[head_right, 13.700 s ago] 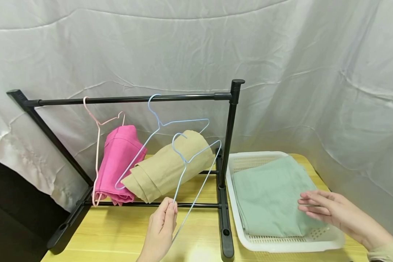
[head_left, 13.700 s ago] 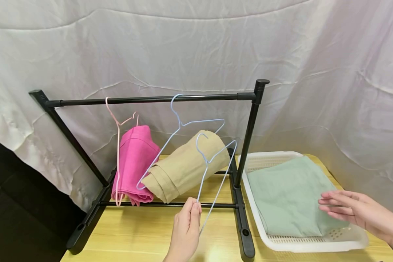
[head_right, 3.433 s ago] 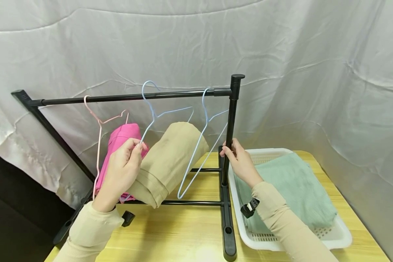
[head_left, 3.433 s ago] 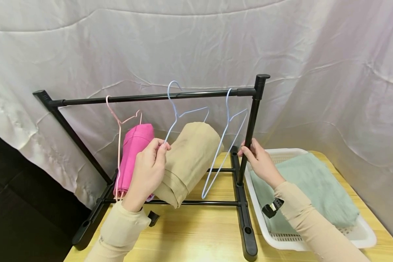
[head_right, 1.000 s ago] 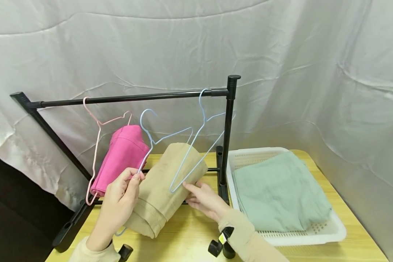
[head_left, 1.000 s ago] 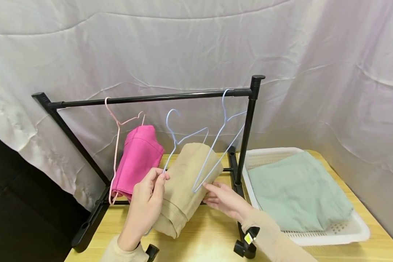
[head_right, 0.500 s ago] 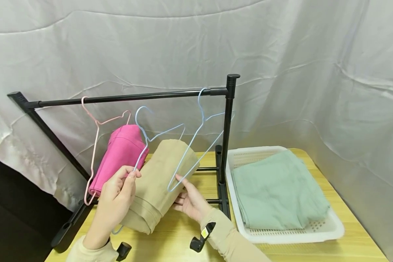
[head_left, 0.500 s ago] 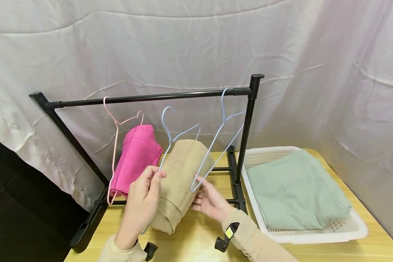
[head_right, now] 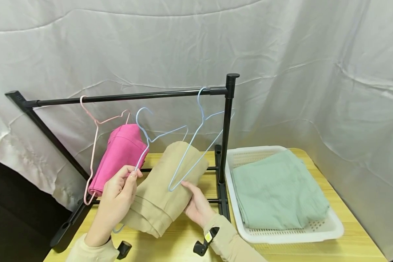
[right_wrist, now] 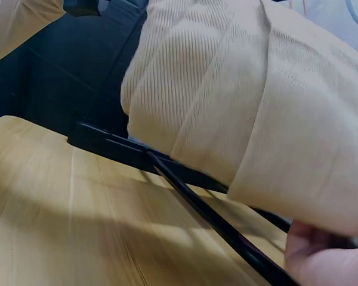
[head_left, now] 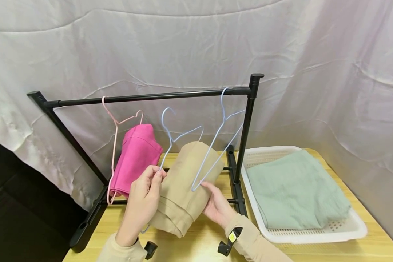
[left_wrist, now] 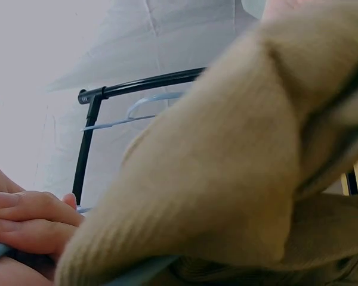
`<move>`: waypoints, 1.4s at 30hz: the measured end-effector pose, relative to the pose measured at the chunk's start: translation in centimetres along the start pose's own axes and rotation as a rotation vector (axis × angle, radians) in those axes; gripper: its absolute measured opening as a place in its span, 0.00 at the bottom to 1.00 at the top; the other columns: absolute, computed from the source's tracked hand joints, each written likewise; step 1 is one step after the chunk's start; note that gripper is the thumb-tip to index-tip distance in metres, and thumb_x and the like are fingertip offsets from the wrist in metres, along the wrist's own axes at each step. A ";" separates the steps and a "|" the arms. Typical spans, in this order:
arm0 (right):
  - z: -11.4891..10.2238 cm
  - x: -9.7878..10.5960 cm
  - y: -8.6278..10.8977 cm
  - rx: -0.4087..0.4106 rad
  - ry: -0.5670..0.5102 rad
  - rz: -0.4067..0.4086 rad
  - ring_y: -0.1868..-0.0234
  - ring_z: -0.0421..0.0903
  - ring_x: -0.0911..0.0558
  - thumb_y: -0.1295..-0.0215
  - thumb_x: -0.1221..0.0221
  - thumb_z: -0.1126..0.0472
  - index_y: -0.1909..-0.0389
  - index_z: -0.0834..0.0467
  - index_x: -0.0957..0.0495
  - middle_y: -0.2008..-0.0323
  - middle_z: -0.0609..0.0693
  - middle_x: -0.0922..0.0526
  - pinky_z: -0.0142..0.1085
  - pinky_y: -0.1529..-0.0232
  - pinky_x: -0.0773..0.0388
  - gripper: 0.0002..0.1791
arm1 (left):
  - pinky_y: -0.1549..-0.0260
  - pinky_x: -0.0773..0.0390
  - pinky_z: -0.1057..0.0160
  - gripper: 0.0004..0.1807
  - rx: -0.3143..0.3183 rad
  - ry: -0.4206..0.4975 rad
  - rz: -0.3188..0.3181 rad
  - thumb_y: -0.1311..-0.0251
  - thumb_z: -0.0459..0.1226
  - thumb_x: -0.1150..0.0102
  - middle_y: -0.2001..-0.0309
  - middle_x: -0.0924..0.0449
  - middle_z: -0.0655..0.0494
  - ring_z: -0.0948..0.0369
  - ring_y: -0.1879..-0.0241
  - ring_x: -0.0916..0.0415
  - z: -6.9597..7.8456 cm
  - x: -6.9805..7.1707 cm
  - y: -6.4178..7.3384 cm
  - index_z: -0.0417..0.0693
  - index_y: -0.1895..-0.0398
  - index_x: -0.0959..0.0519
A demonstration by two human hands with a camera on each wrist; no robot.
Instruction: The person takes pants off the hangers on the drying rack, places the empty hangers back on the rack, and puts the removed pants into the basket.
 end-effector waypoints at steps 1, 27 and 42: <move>0.0 0.1 0.0 0.008 -0.013 0.005 0.35 0.41 0.21 0.20 0.44 0.53 0.29 0.50 0.41 0.37 0.43 0.22 0.40 0.30 0.27 0.25 | 0.75 0.33 0.66 0.11 0.003 -0.001 -0.002 0.17 0.37 0.49 0.79 0.33 0.62 0.69 0.79 0.38 -0.1 0.0 0.0 0.49 0.59 0.18; -2.1 -0.8 0.2 0.119 -0.063 0.019 0.47 0.39 0.15 0.19 0.50 0.54 0.41 0.52 0.35 0.50 0.43 0.18 0.33 0.39 0.19 0.13 | 0.76 0.33 0.66 0.08 0.061 -0.087 -0.065 0.19 0.35 0.47 0.80 0.32 0.62 0.70 0.80 0.37 -3.3 -2.1 0.3 0.50 0.60 0.19; -2.9 -1.1 0.9 0.142 -0.084 -0.008 0.47 0.40 0.15 0.18 0.52 0.53 0.41 0.52 0.34 0.50 0.42 0.17 0.34 0.39 0.18 0.12 | 0.73 0.31 0.63 0.10 0.013 -0.148 -0.043 0.18 0.42 0.47 0.81 0.32 0.67 0.68 0.79 0.35 -5.8 -2.6 0.4 0.55 0.61 0.20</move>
Point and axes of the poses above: each hand's wrist, its own y-axis away from the middle knuckle, its own x-axis out of the back of the hand, z = x × y, the point moved 10 cm from there along -y, towards the middle knuckle
